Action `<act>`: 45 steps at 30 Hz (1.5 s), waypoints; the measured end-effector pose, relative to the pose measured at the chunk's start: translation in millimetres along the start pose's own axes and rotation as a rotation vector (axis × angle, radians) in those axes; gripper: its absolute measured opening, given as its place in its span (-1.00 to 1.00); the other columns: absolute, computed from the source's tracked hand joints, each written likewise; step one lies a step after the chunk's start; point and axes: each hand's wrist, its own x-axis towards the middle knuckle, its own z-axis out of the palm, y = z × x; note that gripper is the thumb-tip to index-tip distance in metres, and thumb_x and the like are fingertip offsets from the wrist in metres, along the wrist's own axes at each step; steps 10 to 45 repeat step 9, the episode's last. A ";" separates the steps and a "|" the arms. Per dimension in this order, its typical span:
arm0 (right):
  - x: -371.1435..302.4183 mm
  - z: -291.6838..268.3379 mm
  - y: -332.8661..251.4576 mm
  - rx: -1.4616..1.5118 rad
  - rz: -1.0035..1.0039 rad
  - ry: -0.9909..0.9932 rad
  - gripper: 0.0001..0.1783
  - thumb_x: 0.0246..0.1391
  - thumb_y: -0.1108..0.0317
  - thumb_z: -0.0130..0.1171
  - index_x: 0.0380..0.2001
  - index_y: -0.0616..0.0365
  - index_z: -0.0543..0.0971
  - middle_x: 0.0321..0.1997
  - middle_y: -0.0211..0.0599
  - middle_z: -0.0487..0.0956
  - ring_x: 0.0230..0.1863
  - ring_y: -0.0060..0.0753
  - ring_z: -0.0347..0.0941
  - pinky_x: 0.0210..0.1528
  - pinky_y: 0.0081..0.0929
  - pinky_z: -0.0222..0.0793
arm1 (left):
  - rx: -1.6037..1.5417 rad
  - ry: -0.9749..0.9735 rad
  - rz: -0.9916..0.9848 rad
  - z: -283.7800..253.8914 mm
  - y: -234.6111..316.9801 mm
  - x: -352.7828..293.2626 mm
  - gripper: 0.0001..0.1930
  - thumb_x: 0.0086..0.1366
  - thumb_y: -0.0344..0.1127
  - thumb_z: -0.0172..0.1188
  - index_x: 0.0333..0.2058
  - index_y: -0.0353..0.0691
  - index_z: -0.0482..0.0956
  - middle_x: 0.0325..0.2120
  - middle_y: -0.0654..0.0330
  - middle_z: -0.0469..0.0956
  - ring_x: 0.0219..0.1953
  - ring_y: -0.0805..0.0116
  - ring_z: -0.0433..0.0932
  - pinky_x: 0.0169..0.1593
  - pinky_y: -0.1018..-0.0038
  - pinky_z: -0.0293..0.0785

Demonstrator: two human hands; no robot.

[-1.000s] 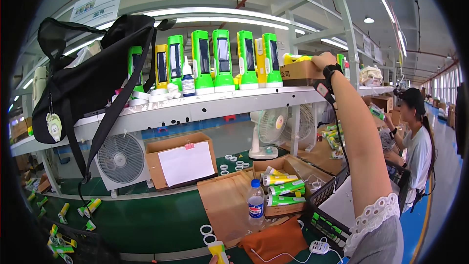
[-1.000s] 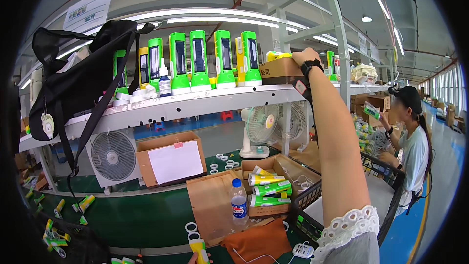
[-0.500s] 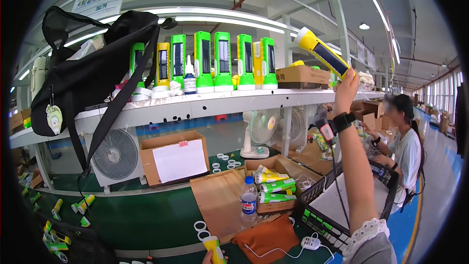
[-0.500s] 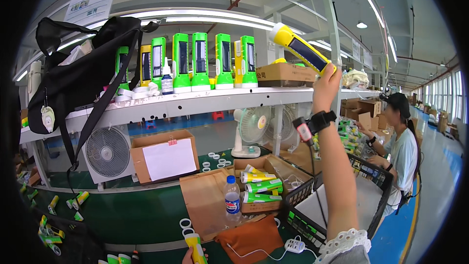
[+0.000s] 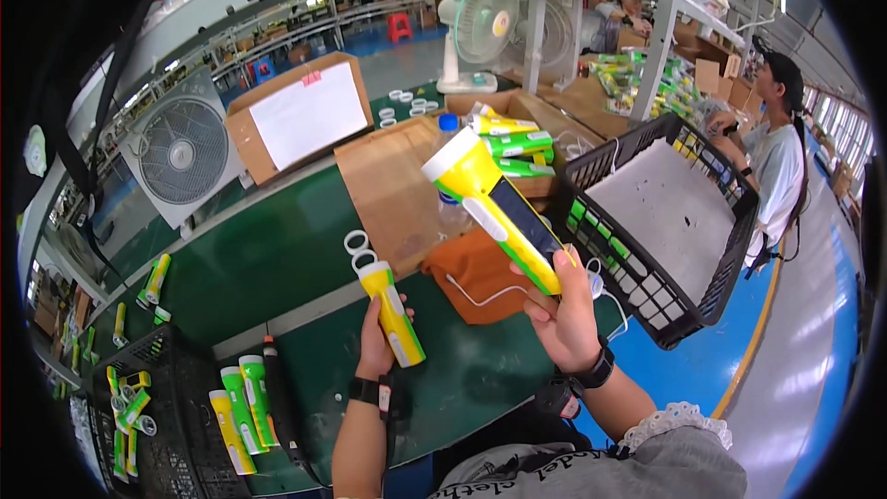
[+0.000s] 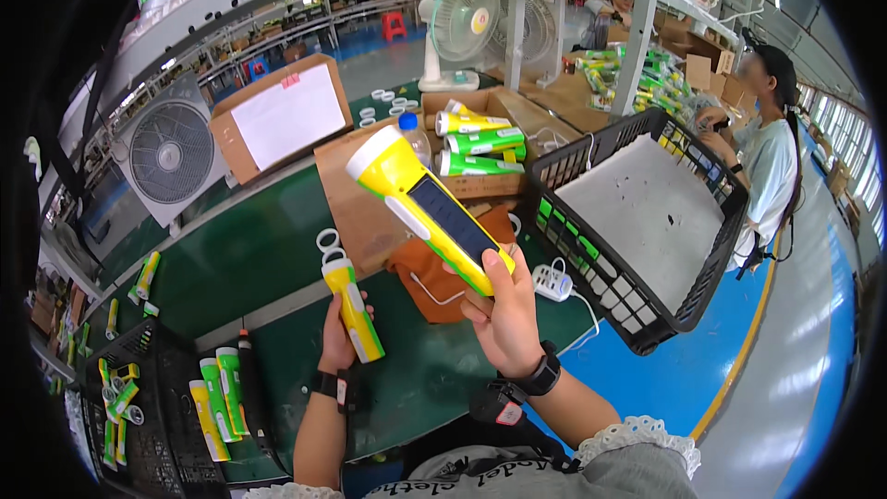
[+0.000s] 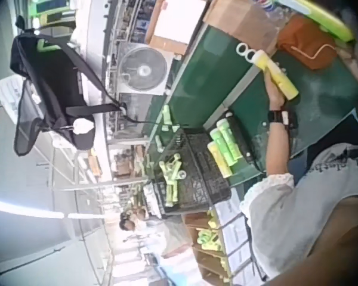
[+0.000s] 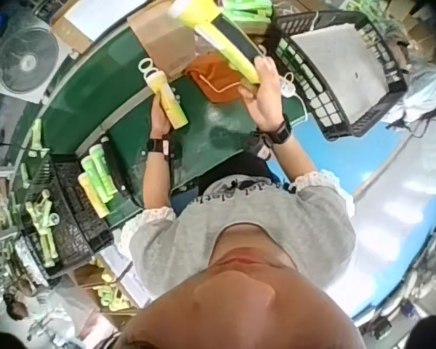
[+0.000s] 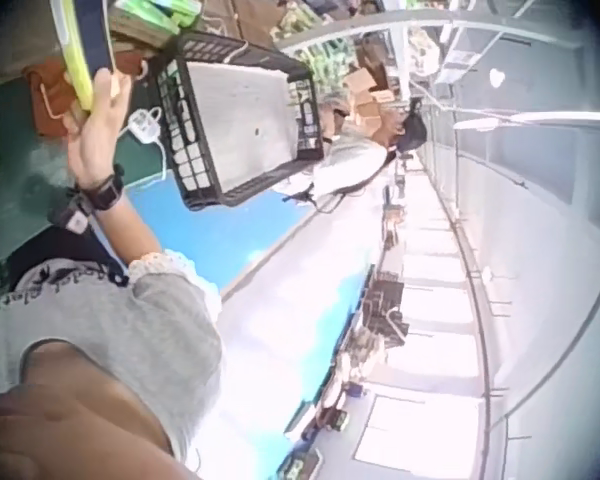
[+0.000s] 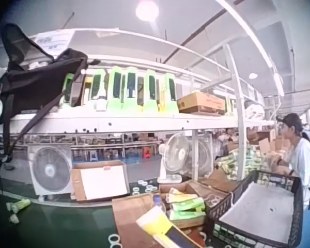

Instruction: Assemble and organize plastic flashlights on a factory conveyor belt station.

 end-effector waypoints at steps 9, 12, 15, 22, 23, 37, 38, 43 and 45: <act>-32.1 -20.6 26.7 -0.229 -0.555 0.072 -0.43 -0.10 0.27 0.24 -0.05 0.26 0.28 -0.30 -0.34 0.45 -0.42 -0.68 0.35 -0.40 -0.79 0.25 | 0.053 0.044 0.019 -8.1 -2.0 -11.0 -0.61 0.30 -0.01 -0.21 -0.08 -0.18 0.29 -0.27 0.19 0.46 -0.35 0.37 0.45 -0.21 0.44 0.39; -32.1 -20.6 26.7 -0.229 -0.555 0.072 -0.43 -0.10 0.27 0.24 -0.05 0.26 0.28 -0.30 -0.34 0.45 -0.42 -0.68 0.35 -0.40 -0.79 0.25 | 0.053 0.044 0.019 -8.1 -2.0 -11.0 -0.61 0.30 -0.01 -0.21 -0.08 -0.18 0.29 -0.27 0.19 0.46 -0.35 0.37 0.45 -0.21 0.44 0.39; -32.1 -20.6 26.7 -0.229 -0.555 0.072 -0.43 -0.10 0.27 0.24 -0.05 0.26 0.28 -0.30 -0.34 0.45 -0.42 -0.68 0.35 -0.40 -0.79 0.25 | 0.053 0.044 0.019 -8.1 -2.0 -11.0 -0.61 0.30 -0.01 -0.21 -0.08 -0.18 0.29 -0.27 0.19 0.46 -0.35 0.37 0.45 -0.21 0.44 0.39; -32.1 -20.6 26.7 -0.229 -0.555 0.072 -0.43 -0.10 0.27 0.24 -0.05 0.26 0.28 -0.30 -0.34 0.45 -0.42 -0.68 0.35 -0.40 -0.79 0.25 | 0.053 0.044 0.019 -8.1 -2.0 -11.0 -0.61 0.30 -0.01 -0.21 -0.08 -0.18 0.29 -0.27 0.19 0.46 -0.35 0.37 0.45 -0.21 0.44 0.39; -32.1 -20.6 26.7 -0.229 -0.555 0.072 -0.43 -0.10 0.27 0.24 -0.05 0.26 0.28 -0.30 -0.34 0.45 -0.42 -0.68 0.35 -0.40 -0.79 0.25 | 0.053 0.044 0.019 -8.1 -2.0 -11.0 -0.61 0.30 -0.01 -0.21 -0.08 -0.18 0.29 -0.27 0.19 0.46 -0.35 0.37 0.45 -0.21 0.44 0.39; -32.1 -20.6 26.7 -0.229 -0.555 0.072 -0.43 -0.10 0.27 0.24 -0.05 0.26 0.28 -0.30 -0.34 0.45 -0.42 -0.68 0.35 -0.40 -0.79 0.25 | 0.053 0.044 0.019 -8.1 -2.0 -11.0 -0.61 0.30 -0.01 -0.21 -0.08 -0.18 0.29 -0.27 0.19 0.46 -0.35 0.37 0.45 -0.21 0.44 0.39; -32.1 -20.6 26.7 -0.229 -0.555 0.072 -0.43 -0.10 0.27 0.24 -0.05 0.26 0.28 -0.30 -0.34 0.45 -0.42 -0.68 0.35 -0.40 -0.79 0.25 | 0.053 0.044 0.019 -8.1 -2.0 -11.0 -0.61 0.30 -0.01 -0.21 -0.08 -0.18 0.29 -0.27 0.19 0.46 -0.35 0.37 0.45 -0.21 0.44 0.39; -32.1 -20.6 26.7 -0.229 -0.555 0.072 -0.43 -0.10 0.27 0.24 -0.05 0.26 0.28 -0.30 -0.34 0.45 -0.42 -0.68 0.35 -0.40 -0.79 0.25 | 0.053 0.044 0.019 -8.1 -2.0 -11.0 -0.61 0.30 -0.01 -0.21 -0.08 -0.18 0.29 -0.27 0.19 0.46 -0.35 0.37 0.45 -0.21 0.44 0.39; -32.1 -20.6 26.7 -0.229 -0.555 0.072 -0.43 -0.10 0.27 0.24 -0.05 0.26 0.28 -0.30 -0.34 0.45 -0.42 -0.68 0.35 -0.40 -0.79 0.25 | 0.053 0.044 0.019 -8.1 -2.0 -11.0 -0.61 0.30 -0.01 -0.21 -0.08 -0.18 0.29 -0.27 0.19 0.46 -0.35 0.37 0.45 -0.21 0.44 0.39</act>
